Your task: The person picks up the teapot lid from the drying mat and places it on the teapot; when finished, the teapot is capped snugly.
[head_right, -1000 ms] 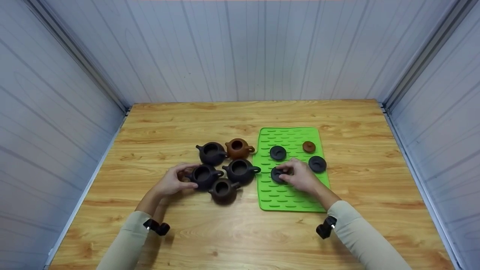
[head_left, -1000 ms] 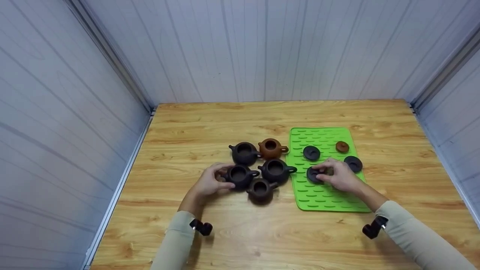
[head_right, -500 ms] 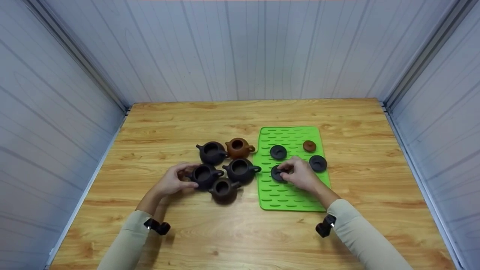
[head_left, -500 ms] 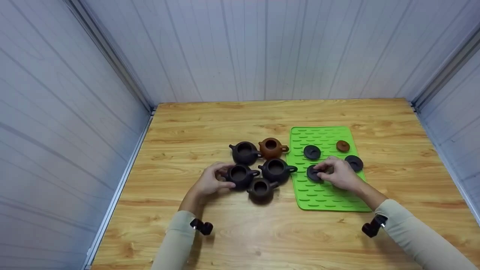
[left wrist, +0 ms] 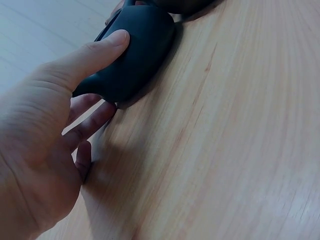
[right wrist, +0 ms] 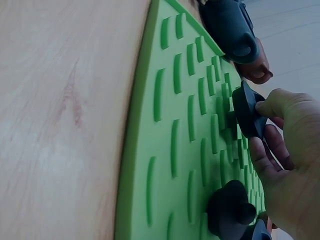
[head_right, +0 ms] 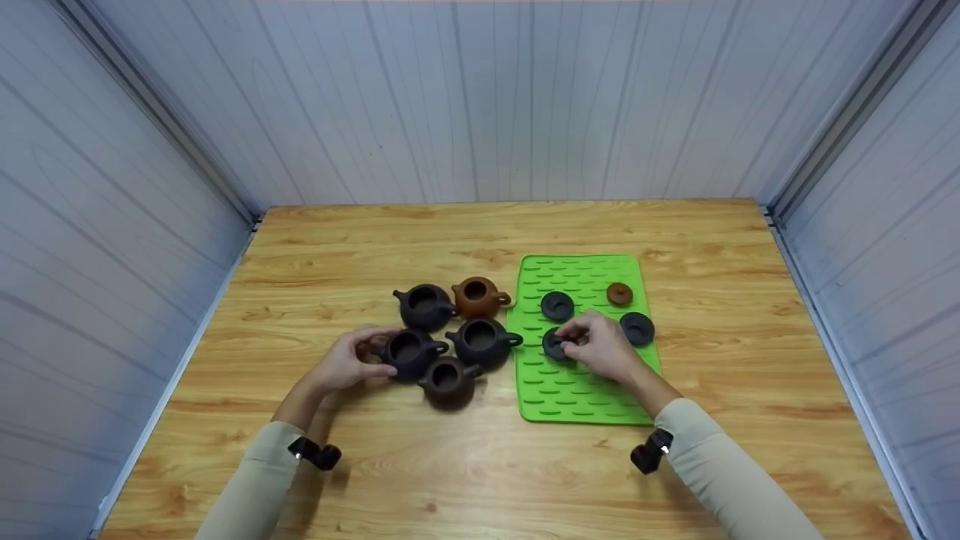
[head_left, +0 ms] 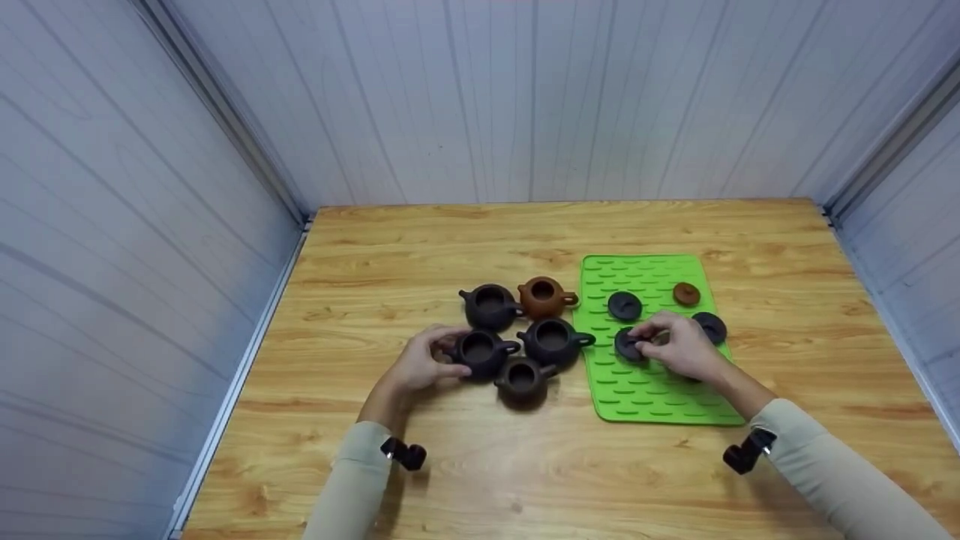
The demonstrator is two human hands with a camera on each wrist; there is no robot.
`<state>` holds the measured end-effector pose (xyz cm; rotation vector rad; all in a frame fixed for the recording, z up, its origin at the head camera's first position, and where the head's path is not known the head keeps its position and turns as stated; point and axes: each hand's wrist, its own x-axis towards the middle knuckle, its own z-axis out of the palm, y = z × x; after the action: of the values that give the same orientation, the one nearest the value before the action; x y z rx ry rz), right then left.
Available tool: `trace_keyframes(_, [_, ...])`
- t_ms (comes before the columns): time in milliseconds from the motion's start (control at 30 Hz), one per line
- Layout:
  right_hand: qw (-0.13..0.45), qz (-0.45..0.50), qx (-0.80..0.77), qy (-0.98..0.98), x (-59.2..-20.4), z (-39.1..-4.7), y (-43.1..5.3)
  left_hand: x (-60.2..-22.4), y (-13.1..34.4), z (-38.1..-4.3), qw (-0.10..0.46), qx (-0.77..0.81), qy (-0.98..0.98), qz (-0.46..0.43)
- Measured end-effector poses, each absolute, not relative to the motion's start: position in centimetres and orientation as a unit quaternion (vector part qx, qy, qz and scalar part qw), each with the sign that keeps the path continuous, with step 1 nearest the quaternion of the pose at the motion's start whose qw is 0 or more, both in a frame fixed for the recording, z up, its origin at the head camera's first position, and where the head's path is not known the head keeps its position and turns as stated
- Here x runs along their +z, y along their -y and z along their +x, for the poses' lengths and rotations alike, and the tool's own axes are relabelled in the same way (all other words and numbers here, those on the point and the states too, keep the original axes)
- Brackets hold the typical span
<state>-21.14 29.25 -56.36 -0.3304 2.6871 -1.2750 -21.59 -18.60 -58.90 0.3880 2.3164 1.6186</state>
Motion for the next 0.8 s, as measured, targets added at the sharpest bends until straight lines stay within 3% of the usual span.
trace_keyframes(800, [0.08,-0.116,-0.491,-0.859,-54.2,-21.5,-26.5,-58.4,18.6,-21.6,0.15,0.553,-0.807,0.142])
